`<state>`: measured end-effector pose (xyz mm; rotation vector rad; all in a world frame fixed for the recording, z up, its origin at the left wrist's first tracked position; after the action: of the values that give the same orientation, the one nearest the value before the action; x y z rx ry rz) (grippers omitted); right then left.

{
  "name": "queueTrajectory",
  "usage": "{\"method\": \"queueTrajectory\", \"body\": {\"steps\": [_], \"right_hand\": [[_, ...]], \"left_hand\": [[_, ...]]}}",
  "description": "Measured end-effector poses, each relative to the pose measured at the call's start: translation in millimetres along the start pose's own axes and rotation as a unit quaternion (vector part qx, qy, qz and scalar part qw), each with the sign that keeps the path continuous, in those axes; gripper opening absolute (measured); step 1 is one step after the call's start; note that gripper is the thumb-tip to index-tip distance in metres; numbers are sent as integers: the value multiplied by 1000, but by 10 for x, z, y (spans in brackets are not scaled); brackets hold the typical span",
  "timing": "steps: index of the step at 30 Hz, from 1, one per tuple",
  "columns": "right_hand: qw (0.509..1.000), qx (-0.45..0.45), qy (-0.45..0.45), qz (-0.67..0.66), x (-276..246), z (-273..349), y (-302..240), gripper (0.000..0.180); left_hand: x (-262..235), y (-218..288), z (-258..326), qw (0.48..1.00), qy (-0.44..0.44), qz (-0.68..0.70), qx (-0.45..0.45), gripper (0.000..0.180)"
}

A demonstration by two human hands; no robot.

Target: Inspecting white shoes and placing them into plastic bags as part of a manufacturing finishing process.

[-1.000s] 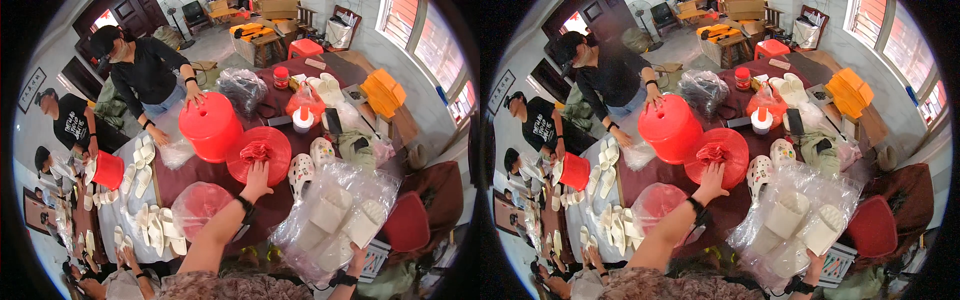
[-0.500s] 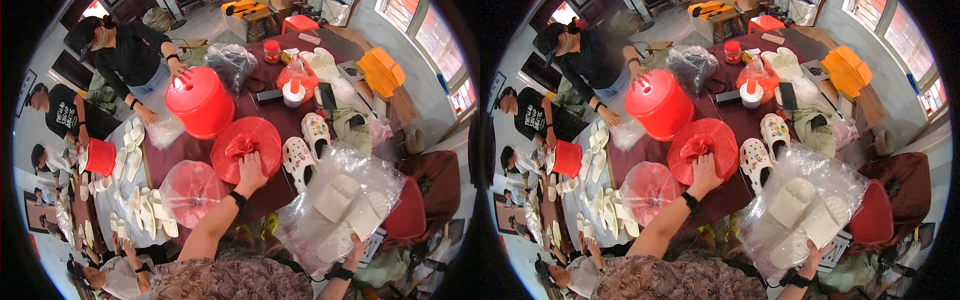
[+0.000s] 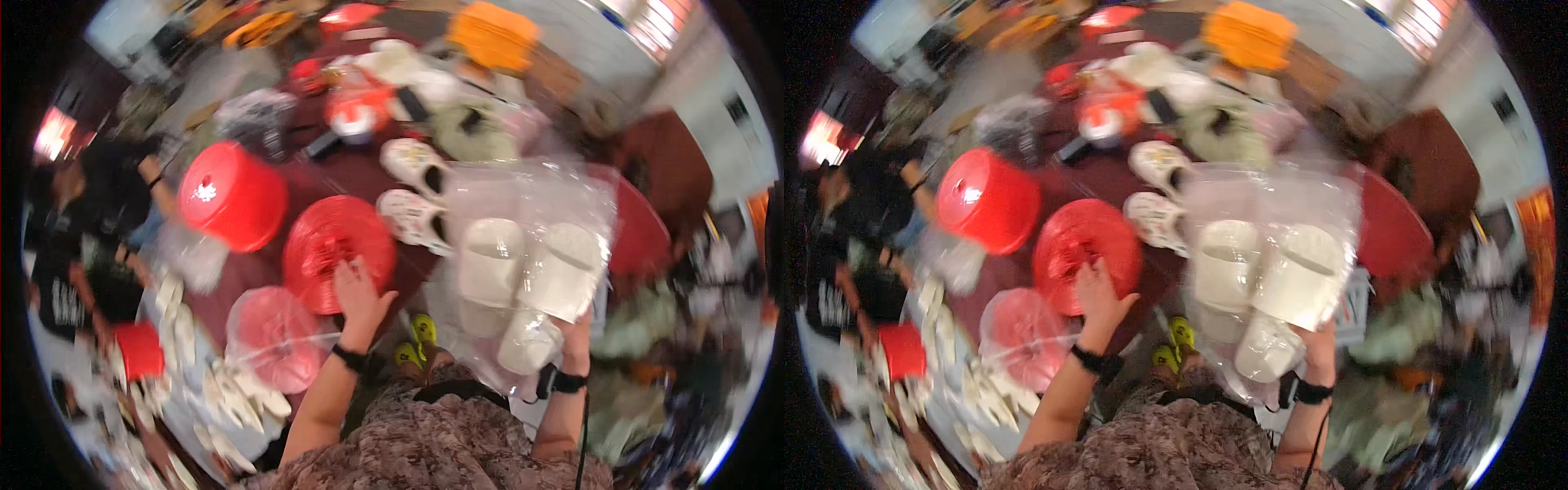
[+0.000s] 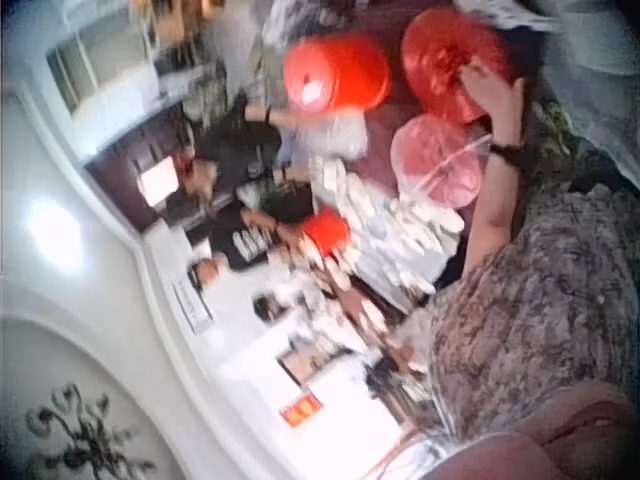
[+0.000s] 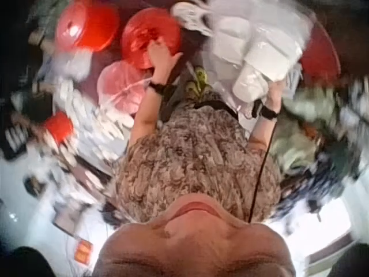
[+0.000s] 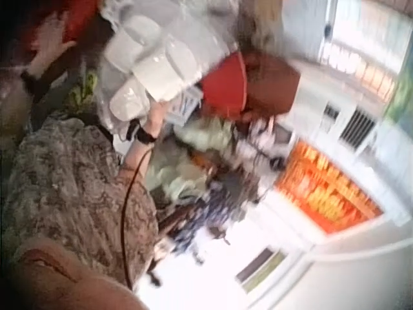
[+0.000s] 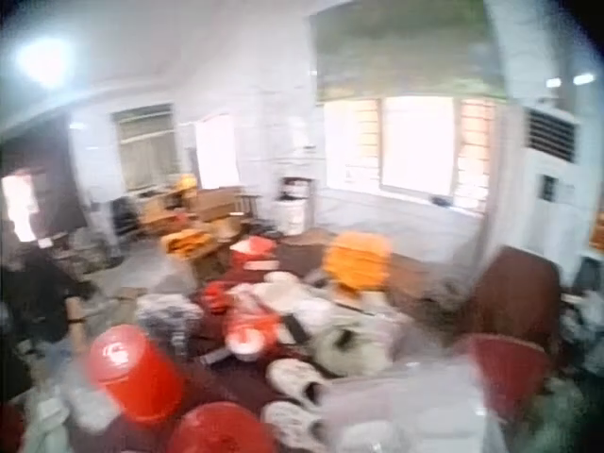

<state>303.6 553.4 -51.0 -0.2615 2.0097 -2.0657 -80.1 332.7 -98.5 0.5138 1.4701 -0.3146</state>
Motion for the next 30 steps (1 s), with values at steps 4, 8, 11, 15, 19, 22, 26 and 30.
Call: {"method": "queueTrajectory", "body": {"steps": [4, 8, 11, 15, 19, 22, 26, 30], "right_hand": [[999, 18, 40, -19, -662, 680, -57, 61], [983, 11, 179, 48, -1687, 1593, -509, 61], [944, 12, 311, 110, -2672, 2354, -593, 61], [914, -6, 398, 83, -3380, 2875, -520, 67], [902, -21, 425, 70, -3849, 2851, -229, 70], [914, -4, 403, 47, -4279, 2789, 276, 67], [941, 9, 339, 9, -4675, 1740, 1081, 68], [967, 20, 247, -56, -4241, 383, 1511, 70]], "left_hand": [[-149, 679, 627, 962, -19, 200, 184, 69], [489, 1375, 1398, 906, -158, 268, 288, 63], [909, 1951, 1848, 874, -229, 246, 352, 69], [1861, 2459, 2031, 866, -404, 255, 148, 109], [3145, 2324, 1996, 812, -477, 282, -184, 135], [3625, 2255, 2167, 730, -489, 343, -332, 125], [3714, 2565, 2380, 583, -558, 535, -249, 102], [4270, 2334, 2469, 649, -494, 497, -297, 110]]}}
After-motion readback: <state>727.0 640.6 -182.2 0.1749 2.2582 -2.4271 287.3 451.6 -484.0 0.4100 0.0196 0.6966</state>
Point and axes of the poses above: each hand's wrist, its own z-axis away from the middle knuckle, its own x-axis out of the palm, y = z × x, the point moved 9 cm from there along -z, towards the middle knuckle, and after that the axes turned 13 degrees about -x, right-handed, at the moved point
